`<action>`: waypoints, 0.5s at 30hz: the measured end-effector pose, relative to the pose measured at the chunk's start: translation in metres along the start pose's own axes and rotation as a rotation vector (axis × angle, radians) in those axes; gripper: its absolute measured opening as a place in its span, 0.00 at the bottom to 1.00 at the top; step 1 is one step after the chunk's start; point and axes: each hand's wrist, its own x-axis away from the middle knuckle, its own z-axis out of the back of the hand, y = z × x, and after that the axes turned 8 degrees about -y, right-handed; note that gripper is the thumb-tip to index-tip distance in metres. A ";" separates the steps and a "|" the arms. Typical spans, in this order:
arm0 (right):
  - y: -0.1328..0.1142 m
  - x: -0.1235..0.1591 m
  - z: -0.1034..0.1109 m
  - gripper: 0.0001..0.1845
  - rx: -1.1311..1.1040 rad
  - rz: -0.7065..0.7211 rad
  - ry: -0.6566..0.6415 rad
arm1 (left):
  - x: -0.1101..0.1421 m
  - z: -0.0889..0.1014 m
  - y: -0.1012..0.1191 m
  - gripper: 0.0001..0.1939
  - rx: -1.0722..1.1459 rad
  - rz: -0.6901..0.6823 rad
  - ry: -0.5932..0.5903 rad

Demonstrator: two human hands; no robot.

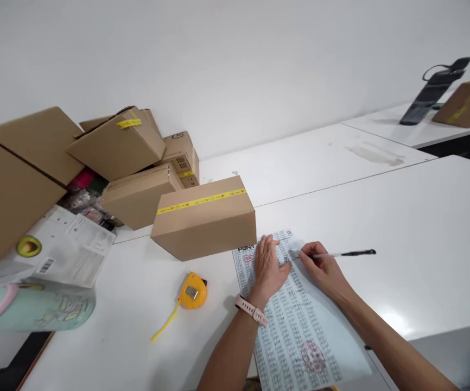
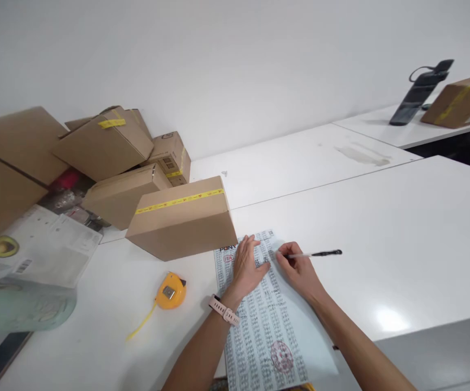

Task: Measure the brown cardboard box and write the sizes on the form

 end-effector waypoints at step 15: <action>0.014 -0.005 -0.003 0.21 0.066 0.032 -0.019 | 0.001 0.000 0.003 0.26 -0.144 0.023 -0.041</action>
